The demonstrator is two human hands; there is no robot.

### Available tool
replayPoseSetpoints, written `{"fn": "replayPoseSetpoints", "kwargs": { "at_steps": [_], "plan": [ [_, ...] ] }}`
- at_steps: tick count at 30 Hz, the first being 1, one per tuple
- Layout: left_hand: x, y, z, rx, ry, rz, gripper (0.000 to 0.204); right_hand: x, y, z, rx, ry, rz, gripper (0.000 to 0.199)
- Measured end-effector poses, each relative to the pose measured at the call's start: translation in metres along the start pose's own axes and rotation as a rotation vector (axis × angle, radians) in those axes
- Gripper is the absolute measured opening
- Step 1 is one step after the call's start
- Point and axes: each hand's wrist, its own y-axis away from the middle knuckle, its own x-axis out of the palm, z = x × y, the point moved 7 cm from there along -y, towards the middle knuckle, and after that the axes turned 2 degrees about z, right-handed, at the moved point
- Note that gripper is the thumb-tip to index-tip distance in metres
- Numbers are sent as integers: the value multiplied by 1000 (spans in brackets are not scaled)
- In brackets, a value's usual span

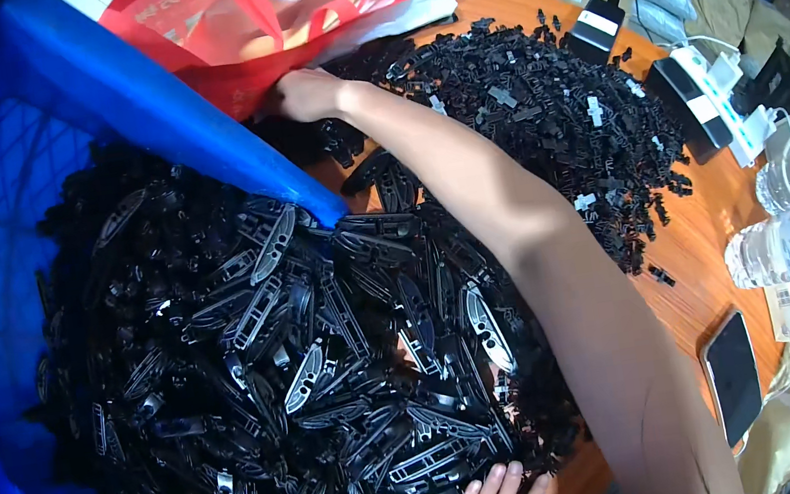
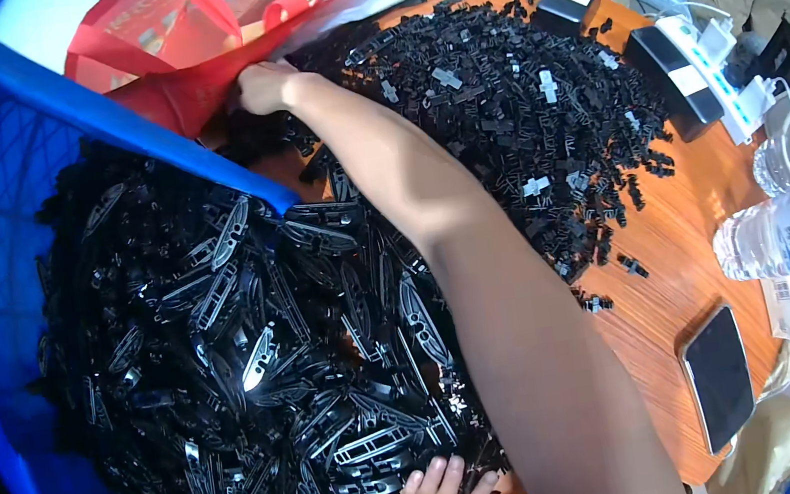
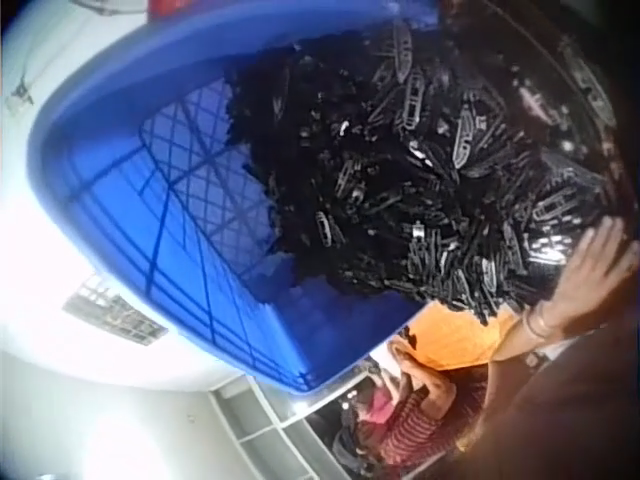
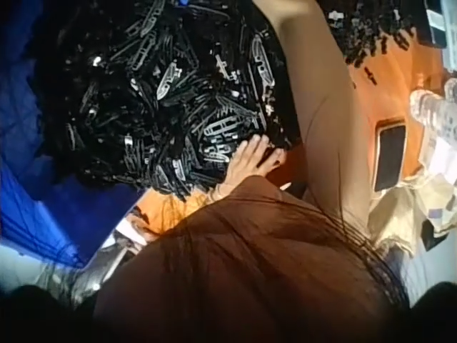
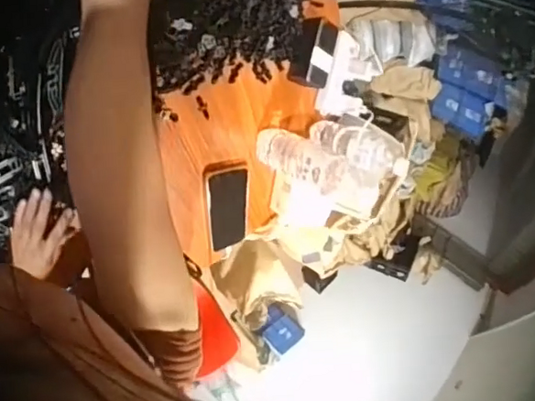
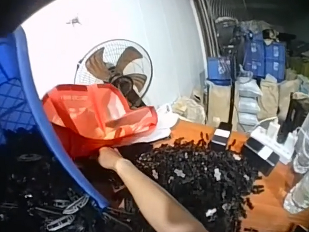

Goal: Assemble small black plastic components at a workshop table.

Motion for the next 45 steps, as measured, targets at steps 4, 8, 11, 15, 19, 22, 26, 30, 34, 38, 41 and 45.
{"fn": "replayPoseSetpoints", "kwargs": {
  "at_steps": [4,8,11,15,19,22,26,30,34,38,41,45],
  "plan": [
    [4,10,9,-33,-82,32,50,23,5,61,45,32,39,46],
    [7,6,4,2,-52,19,48,51,11,44,-165,359,139,42],
    [1,5,6,-24,-112,-43,42,59,32,76,-102,420,352,40],
    [-4,2,5,-86,1,-64,42,32,69,68,-22,356,492,40],
    [-6,1,6,-123,24,-85,43,6,87,86,-141,422,635,36],
    [-4,-5,4,-74,32,-60,43,-12,61,68,-114,169,383,32],
    [1,-1,5,-42,-8,-83,46,-20,9,102,-125,-290,88,35],
    [6,13,11,-75,-66,4,44,58,-25,119,-59,-179,543,40],
    [35,12,11,-132,-2,340,51,128,-38,44,-368,317,234,53],
    [31,19,10,-99,-23,341,53,99,-18,110,-521,51,295,50],
    [19,12,11,-54,6,229,51,118,-10,66,48,-504,470,37],
    [-6,-4,10,10,-41,-2,54,125,-7,64,-173,15,503,28]
  ]
}}
